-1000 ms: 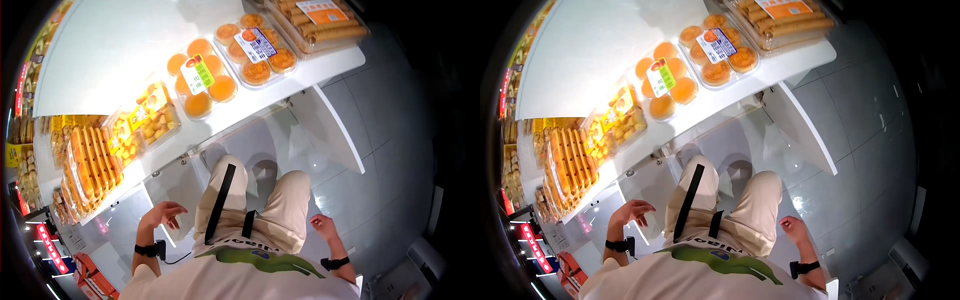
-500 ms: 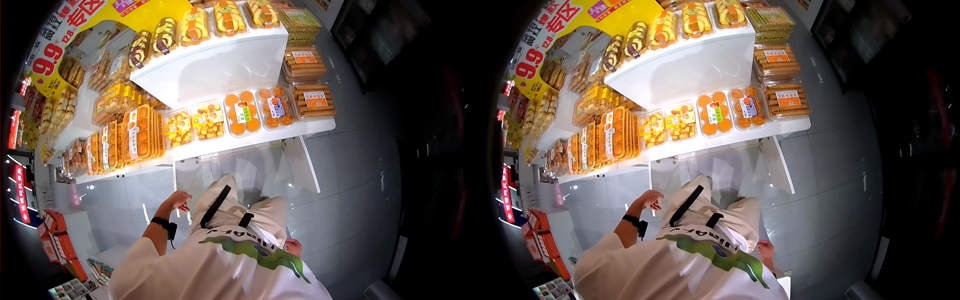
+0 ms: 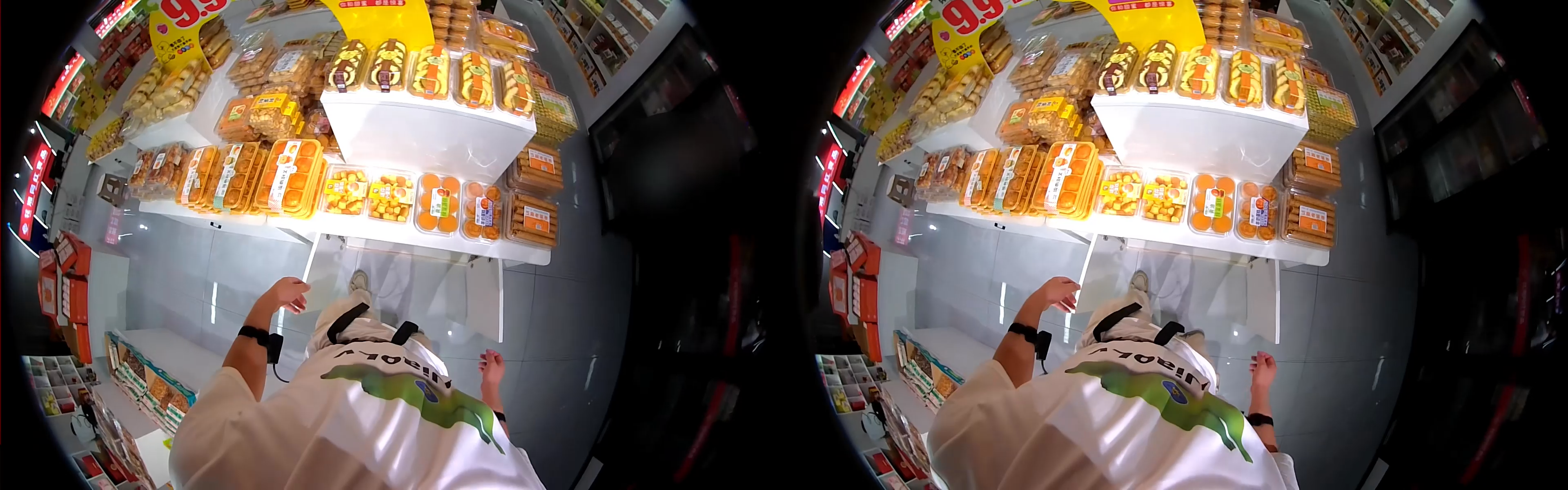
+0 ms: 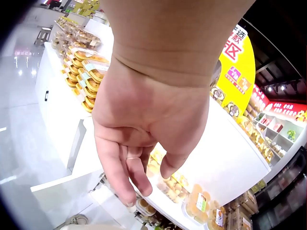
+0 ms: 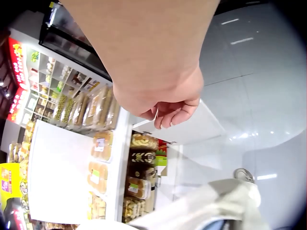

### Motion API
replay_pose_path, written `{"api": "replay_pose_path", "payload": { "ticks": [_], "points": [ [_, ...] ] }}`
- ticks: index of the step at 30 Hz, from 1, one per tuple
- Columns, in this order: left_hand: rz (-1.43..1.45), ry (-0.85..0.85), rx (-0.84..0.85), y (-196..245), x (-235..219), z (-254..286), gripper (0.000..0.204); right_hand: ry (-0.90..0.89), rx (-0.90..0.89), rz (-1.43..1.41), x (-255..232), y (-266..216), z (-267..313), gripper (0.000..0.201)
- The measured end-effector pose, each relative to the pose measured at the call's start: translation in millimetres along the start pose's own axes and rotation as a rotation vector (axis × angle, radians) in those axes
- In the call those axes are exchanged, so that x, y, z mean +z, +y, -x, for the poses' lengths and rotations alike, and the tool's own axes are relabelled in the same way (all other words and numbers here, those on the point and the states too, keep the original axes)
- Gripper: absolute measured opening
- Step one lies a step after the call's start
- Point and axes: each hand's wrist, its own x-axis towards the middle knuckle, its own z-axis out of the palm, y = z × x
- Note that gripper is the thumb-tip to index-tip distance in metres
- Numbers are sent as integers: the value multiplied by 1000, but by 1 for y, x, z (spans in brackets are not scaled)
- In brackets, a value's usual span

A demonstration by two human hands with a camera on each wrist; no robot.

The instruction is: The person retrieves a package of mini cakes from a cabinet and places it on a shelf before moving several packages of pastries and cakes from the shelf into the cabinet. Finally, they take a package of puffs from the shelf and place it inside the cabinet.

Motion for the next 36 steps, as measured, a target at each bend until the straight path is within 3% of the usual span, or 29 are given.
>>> {"api": "replay_pose_path", "payload": {
  "ticks": [3, 7, 12, 15, 18, 22, 24, 26, 28, 30, 31, 34, 36],
  "points": [
    [26, -5, 40, 2, -20, -8, 38, -88, -123, 45, 49, -61, -22, 19],
    [63, 7, 123, 18, -55, -34, 35, -178, -195, 114, 156, -146, -30, 22],
    [192, 7, 291, 51, -111, -74, 31, -441, -118, 241, 343, -224, -32, 28],
    [263, -44, 258, 76, -138, -102, 31, -583, -58, 243, 467, -265, -26, 31],
    [307, -89, 234, 106, -162, -128, 31, -709, 45, 205, 584, -285, -38, 37],
    [400, -77, 216, 121, -187, -159, 31, -672, 91, 143, 713, -299, -54, 43],
    [431, -76, 248, 118, -201, -163, 30, -618, 154, 165, 766, -278, -110, 49],
    [459, -71, 246, 110, -212, -163, 29, -456, 392, 175, 802, -287, -95, 51],
    [486, -59, 188, 97, -222, -164, 28, -416, 398, 182, 829, -264, -116, 58],
    [518, -54, 152, 86, -230, -165, 28, -450, 202, 201, 848, -252, -145, 59],
    [515, -36, 152, 83, -232, -165, 28, -214, 207, 400, 858, -261, -148, 58],
    [543, -44, 157, 73, -235, -172, 29, -361, 295, 255, 864, -273, -163, 55],
    [522, -45, 171, 74, -232, -181, 32, -609, 44, 351, 863, -213, -261, 49]
  ]
}}
